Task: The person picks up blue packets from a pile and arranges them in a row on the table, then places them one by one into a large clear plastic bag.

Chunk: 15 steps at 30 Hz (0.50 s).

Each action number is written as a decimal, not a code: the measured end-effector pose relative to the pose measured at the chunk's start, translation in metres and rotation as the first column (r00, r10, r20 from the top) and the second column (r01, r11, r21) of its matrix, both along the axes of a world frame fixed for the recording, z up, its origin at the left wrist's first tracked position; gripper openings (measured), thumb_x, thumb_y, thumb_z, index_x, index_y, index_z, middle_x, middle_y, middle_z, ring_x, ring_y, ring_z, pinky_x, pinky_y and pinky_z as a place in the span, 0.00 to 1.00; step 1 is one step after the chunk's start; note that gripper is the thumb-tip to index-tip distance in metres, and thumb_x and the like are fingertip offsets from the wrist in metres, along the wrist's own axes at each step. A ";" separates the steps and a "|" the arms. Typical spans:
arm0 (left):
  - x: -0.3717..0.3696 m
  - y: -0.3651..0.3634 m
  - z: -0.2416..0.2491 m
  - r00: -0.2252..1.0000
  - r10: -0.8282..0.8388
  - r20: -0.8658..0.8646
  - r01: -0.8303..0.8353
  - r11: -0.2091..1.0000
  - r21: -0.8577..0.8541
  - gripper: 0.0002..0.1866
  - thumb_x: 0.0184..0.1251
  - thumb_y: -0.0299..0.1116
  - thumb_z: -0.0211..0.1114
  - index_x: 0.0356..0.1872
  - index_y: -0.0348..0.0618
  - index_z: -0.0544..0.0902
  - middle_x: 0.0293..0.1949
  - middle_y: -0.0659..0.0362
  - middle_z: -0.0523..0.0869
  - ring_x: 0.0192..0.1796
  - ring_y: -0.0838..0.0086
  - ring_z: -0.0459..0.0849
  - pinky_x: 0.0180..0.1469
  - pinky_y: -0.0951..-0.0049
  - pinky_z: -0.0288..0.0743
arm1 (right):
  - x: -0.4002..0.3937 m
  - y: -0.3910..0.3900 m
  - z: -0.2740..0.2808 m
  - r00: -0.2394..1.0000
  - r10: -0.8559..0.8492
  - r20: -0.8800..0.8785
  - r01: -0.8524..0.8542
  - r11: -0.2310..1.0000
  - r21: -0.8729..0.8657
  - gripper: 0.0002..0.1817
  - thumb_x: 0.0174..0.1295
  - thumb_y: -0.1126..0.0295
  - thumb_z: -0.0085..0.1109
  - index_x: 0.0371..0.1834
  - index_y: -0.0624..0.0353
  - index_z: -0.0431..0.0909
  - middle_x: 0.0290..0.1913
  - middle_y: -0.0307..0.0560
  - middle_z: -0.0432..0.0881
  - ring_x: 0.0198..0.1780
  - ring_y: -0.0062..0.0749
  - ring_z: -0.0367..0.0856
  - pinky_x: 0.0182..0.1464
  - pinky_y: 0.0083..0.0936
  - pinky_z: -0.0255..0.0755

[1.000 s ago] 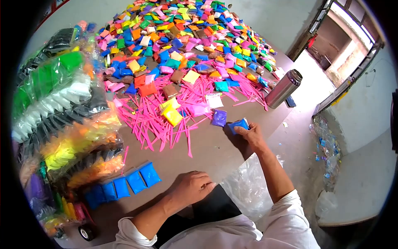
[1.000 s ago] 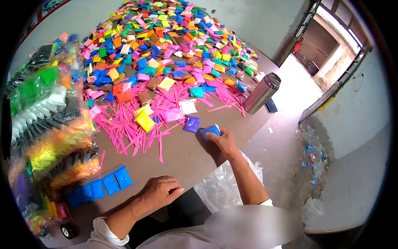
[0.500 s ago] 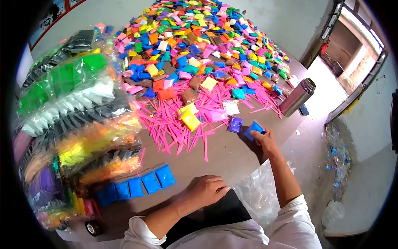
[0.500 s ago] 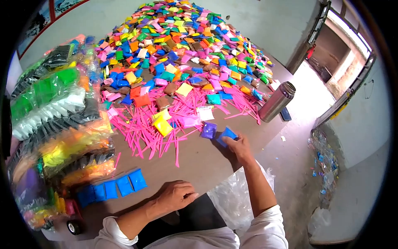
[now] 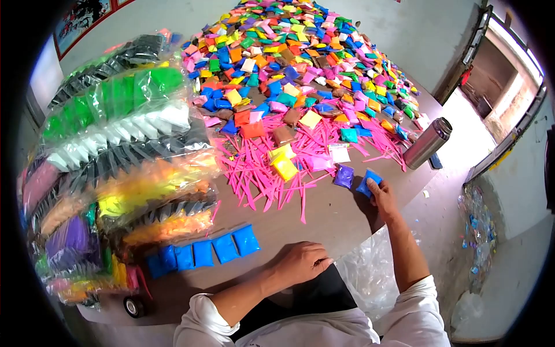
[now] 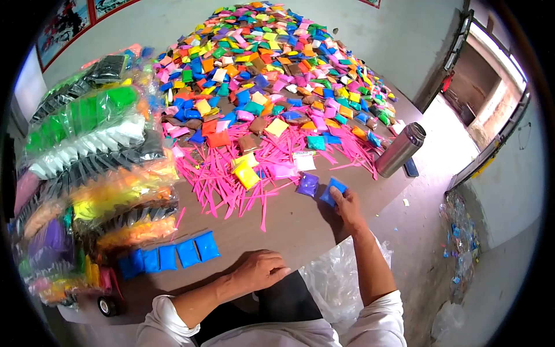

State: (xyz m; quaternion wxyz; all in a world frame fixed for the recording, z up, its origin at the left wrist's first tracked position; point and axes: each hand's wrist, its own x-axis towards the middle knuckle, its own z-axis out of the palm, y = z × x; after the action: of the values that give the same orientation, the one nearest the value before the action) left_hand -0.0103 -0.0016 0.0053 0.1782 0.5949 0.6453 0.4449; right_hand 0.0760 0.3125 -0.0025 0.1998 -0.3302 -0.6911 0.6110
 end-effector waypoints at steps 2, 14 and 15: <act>0.000 -0.001 0.002 1.000 -0.001 0.003 0.001 1.000 0.003 0.10 0.67 0.34 0.66 0.30 0.37 0.81 0.30 0.52 0.80 0.36 0.54 0.81 0.41 0.58 0.77 | -0.015 0.014 0.002 0.997 -0.067 0.027 0.063 0.990 0.129 0.17 0.68 0.54 0.66 0.41 0.58 0.81 0.29 0.34 0.78 0.24 0.16 0.70 0.28 0.18 0.63; -0.003 0.002 -0.011 0.998 -0.037 0.046 0.032 0.995 0.090 0.08 0.63 0.27 0.68 0.27 0.39 0.77 0.29 0.52 0.78 0.35 0.55 0.81 0.40 0.58 0.76 | -0.201 0.056 0.036 0.997 0.005 -0.077 0.061 0.565 0.823 0.11 0.67 0.67 0.59 0.47 0.61 0.84 0.41 0.58 0.86 0.43 0.53 0.85 0.46 0.41 0.77; -0.005 0.003 -0.017 0.996 -0.069 0.065 0.060 0.990 0.128 0.08 0.63 0.27 0.68 0.27 0.38 0.77 0.29 0.52 0.79 0.35 0.54 0.81 0.40 0.58 0.76 | -0.224 0.049 0.035 0.988 0.106 -0.108 0.032 0.556 0.830 0.11 0.67 0.68 0.59 0.47 0.60 0.84 0.41 0.59 0.86 0.43 0.55 0.85 0.46 0.42 0.77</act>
State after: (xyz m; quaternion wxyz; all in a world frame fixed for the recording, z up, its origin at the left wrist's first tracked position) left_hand -0.0150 0.0015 -0.0114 0.1768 0.6099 0.5898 0.4989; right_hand -0.1477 0.3612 0.0329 0.3685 -0.1372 -0.8875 0.2403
